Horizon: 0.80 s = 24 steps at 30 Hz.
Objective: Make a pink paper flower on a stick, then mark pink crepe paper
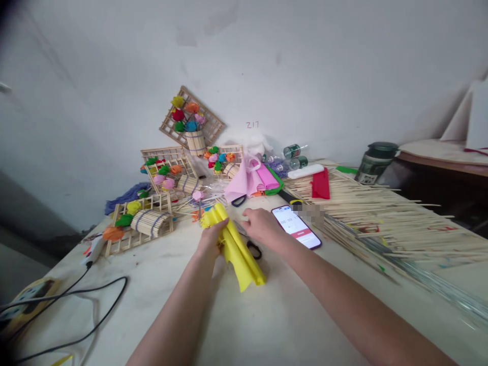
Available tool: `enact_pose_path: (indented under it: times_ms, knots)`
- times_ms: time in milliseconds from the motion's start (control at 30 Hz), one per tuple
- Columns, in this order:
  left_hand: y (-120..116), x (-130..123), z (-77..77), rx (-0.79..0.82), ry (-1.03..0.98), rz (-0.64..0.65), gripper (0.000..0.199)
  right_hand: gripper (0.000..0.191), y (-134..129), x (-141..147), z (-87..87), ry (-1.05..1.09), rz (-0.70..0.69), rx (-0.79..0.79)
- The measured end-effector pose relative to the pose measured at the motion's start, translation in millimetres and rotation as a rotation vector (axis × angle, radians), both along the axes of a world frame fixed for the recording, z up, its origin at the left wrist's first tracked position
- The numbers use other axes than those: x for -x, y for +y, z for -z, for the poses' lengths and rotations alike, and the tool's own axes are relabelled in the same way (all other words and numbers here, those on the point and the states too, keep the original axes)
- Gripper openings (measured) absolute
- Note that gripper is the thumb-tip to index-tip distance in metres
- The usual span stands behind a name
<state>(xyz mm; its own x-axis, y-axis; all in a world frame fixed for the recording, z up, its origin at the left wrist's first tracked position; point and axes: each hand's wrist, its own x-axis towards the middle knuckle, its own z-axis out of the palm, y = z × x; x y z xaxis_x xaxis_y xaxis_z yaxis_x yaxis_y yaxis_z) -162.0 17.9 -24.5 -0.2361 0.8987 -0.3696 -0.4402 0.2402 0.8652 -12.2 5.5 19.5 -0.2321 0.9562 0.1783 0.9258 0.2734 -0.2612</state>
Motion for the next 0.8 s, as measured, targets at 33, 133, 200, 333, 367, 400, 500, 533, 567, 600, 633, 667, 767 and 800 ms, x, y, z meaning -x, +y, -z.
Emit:
enact_pose_path:
  times_ms: [33,133,200,333,367,400,500,533,567,600,633,667,767,800]
  knots:
    - [-0.4,0.9,-1.2,0.007,-0.015,0.011,0.036,0.033,-7.7,-7.6,3.9,0.011,0.045,0.01]
    - [-1.8,2.5,-2.7,-0.043,-0.029,0.054,0.035,0.031,-23.7,-16.3,11.0,-0.055,0.08,0.058]
    - [-3.2,2.0,-2.3,-0.075,-0.026,0.057,0.034,0.029,-31.0,-12.4,12.1,-0.128,0.03,0.075]
    - [-6.2,-1.5,-0.5,-0.11,-0.021,0.059,0.035,0.024,-37.7,-3.4,12.3,-0.201,-0.038,0.068]
    - [-6.8,-2.3,-0.1,-0.109,-0.016,0.053,0.034,0.025,-37.3,-3.6,13.3,-0.215,-0.054,0.073]
    - [-7.3,-2.9,0.2,-0.106,-0.01,0.043,0.034,0.026,-36.2,-5.1,14.7,-0.23,-0.07,0.078]
    - [-8.3,-2.9,1.0,-0.119,0.007,0.022,0.035,0.028,-30.5,-14.7,19.5,-0.271,-0.092,0.076]
    - [-8.4,-2.1,1.2,-0.116,0.011,0.027,0.036,0.029,-28.4,-18.8,20.2,-0.276,-0.085,0.081]
    - [-8.6,-0.9,1.4,-0.105,0.014,0.038,0.037,0.029,-26.5,-23.1,20.3,-0.274,-0.074,0.091]
    - [-8.6,0.7,1.5,-0.094,0.012,0.056,0.038,0.029,-24.8,-27.3,19.6,-0.264,-0.062,0.104]
    - [-8.6,2.7,1.6,-0.081,0.007,0.084,0.038,0.028,-23.4,-31.5,18.5,-0.248,-0.047,0.119]
    - [-8.5,4.9,1.5,-0.064,0.003,0.115,0.038,0.028,-22.1,-35.4,17.2,-0.227,-0.029,0.133]
    - [-8.5,12.6,0.1,-0.001,0.006,0.23,0.038,0.029,-18.4,-45.1,15.1,-0.126,0.021,0.147]
    - [-8.9,15.2,-0.7,0.016,0.013,0.273,0.038,0.031,-16.8,-47.4,15.5,-0.078,0.039,0.146]
